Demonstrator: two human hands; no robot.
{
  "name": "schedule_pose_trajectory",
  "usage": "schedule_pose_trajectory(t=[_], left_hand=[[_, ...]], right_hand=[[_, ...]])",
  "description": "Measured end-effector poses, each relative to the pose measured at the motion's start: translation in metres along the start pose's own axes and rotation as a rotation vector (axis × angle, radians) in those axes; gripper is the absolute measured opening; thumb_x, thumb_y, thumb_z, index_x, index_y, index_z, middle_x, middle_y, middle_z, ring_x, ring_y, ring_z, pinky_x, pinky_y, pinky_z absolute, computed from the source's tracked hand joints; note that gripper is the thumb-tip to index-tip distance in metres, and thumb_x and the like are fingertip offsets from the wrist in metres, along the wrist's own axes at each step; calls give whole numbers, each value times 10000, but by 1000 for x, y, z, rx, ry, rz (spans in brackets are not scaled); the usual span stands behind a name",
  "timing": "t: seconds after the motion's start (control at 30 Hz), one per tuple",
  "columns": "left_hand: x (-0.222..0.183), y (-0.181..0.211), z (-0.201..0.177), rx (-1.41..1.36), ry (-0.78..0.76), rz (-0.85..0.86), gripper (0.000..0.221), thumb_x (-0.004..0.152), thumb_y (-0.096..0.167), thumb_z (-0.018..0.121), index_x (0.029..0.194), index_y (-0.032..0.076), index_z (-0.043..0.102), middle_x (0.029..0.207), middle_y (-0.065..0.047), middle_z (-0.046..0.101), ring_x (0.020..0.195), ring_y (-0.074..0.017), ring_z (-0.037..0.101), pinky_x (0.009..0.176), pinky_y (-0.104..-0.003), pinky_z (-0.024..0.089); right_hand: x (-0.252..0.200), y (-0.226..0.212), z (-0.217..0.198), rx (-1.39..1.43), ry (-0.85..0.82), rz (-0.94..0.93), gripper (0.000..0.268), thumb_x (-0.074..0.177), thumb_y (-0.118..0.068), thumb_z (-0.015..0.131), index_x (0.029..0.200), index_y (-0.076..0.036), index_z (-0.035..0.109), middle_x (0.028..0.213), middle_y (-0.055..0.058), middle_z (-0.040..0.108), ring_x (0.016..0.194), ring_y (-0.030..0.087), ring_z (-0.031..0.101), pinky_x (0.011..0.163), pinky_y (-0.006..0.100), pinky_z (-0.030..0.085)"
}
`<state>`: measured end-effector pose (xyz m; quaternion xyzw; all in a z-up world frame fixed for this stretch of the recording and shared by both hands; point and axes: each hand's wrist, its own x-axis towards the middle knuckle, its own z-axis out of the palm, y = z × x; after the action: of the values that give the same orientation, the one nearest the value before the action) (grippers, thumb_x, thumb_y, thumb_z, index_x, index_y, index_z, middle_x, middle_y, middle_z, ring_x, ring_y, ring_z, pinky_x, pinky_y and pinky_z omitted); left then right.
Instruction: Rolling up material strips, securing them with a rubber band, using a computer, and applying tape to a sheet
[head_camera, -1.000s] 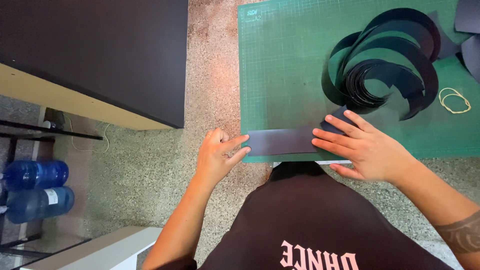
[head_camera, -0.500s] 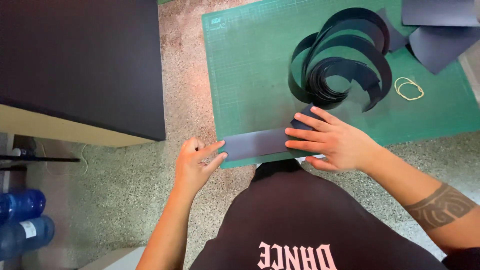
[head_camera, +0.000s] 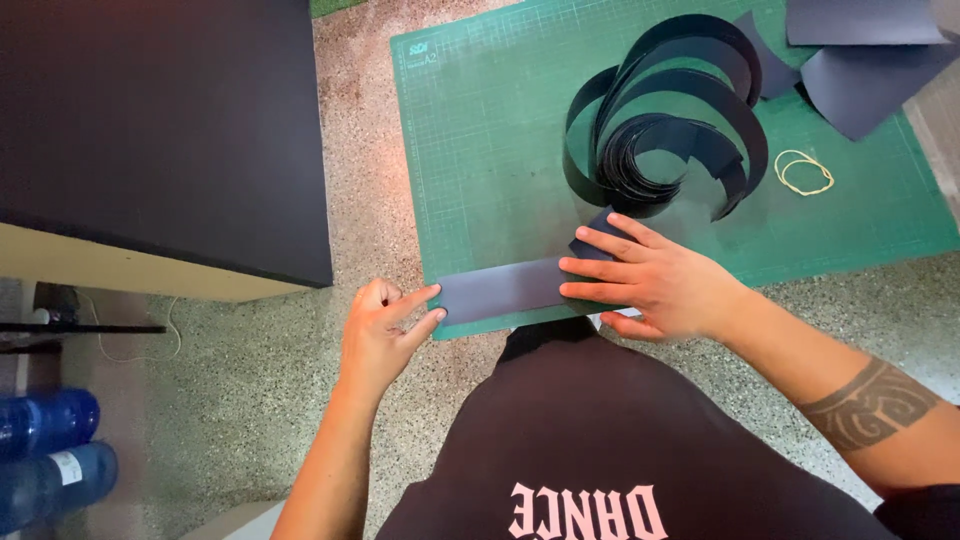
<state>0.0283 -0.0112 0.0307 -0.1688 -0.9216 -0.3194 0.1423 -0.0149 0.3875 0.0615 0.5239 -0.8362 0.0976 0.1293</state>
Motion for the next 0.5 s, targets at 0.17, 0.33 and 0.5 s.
schedule_pose_trajectory(t=[0.17,0.33,0.5], left_hand=[[0,4,0,-11,7,-10,316,808,263,882,1116,295,821,743,-20,400,692,-266,537,743,-373,508],[-8,2,5,-62,39,-13,310,823,263,876,1128,261,820,772,-26,421,717,-261,535,781,-380,510],[-10,26,-12,-122,179,78,423,956,315,698,1330,120,726,939,-96,648,881,-283,630,870,-443,525]], right_hand=[[-1,0,2,-7,11,7,500,944,-450,511,1423,-315,563,1571,-60,493,1547,258,325,1295,515,196],[-13,7,-1,71,83,17,507,984,-501,445,1443,-322,568,1596,-42,477,1539,253,345,1286,483,216],[-73,28,8,148,544,395,350,919,-299,650,1192,-110,759,1254,65,724,1177,331,694,1094,479,534]])
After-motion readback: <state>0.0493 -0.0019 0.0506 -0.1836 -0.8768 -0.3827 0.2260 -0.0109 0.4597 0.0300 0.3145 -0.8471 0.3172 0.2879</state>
